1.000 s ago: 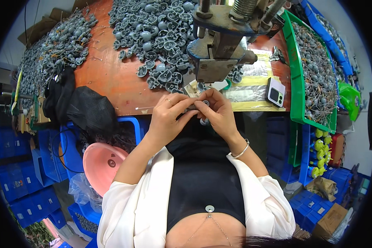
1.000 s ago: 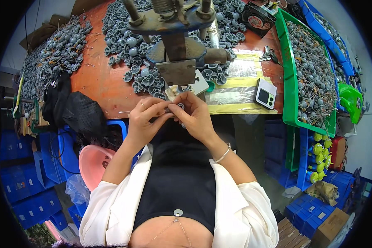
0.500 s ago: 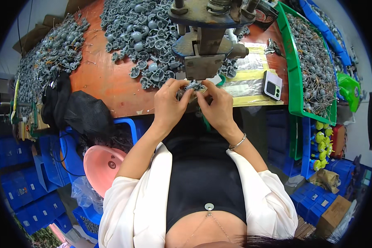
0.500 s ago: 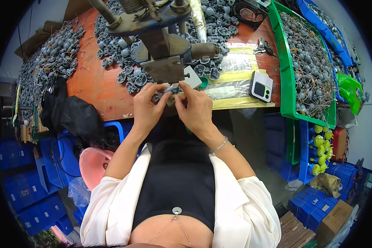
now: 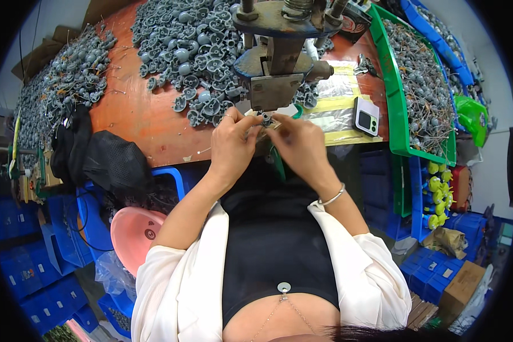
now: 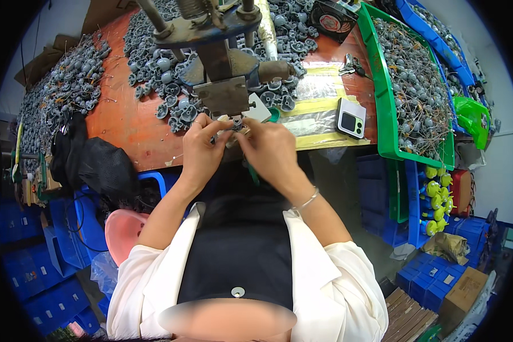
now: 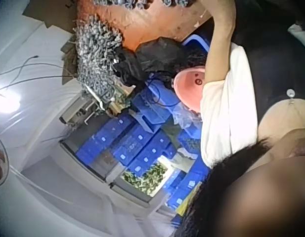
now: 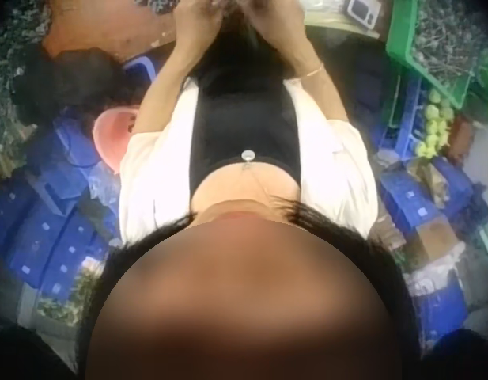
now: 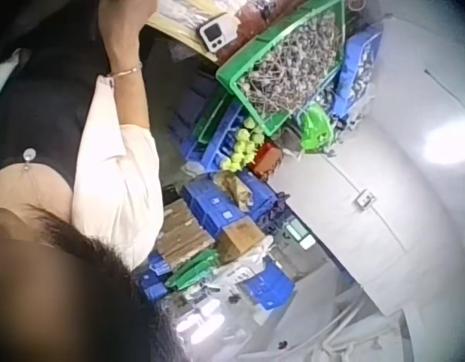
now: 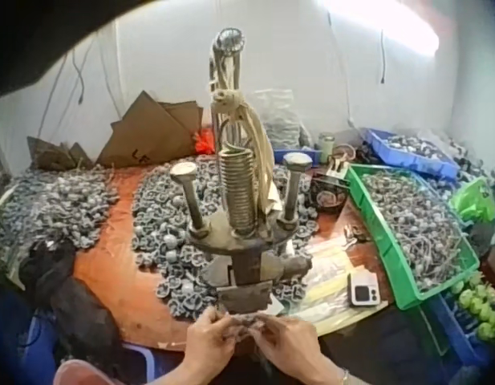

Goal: Operates a manual press machine to process small mechanical components on a factory workbench.

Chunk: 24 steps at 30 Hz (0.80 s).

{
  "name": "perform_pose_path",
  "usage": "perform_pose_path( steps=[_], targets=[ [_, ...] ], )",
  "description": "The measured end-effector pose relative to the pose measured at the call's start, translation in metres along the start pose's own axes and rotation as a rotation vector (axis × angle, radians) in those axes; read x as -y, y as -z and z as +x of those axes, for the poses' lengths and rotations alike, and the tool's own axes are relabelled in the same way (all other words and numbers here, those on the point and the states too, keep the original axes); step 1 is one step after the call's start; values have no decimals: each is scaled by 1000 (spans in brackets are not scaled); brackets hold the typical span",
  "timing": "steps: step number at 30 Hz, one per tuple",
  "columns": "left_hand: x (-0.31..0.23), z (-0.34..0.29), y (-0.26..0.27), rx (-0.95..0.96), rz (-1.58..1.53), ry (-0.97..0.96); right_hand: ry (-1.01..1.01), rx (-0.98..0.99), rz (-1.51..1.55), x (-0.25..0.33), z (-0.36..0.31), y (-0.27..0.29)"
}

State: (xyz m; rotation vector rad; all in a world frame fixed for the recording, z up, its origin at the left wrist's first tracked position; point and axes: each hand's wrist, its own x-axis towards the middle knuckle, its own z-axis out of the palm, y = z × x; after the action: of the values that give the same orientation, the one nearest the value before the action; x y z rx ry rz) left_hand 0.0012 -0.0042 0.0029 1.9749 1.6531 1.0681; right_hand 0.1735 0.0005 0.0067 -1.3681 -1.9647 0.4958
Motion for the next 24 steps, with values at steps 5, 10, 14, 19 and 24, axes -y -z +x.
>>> perform_pose_path(
  steps=[5,10,14,19,24],
  targets=[
    [-4,-4,-5,-93,-40,-12,-74,-287,359,-33,58,57],
    [-4,-5,-5,-107,-7,10,-208,22,1291,-15,186,83],
    [-4,-8,-5,-102,-22,32,314,-223,661,37,165,120],
    [-7,-8,-7,-102,9,34,620,-317,634,57,15,102],
    [-2,-12,3,-16,-73,15,774,-270,242,48,-27,86]
  ],
)
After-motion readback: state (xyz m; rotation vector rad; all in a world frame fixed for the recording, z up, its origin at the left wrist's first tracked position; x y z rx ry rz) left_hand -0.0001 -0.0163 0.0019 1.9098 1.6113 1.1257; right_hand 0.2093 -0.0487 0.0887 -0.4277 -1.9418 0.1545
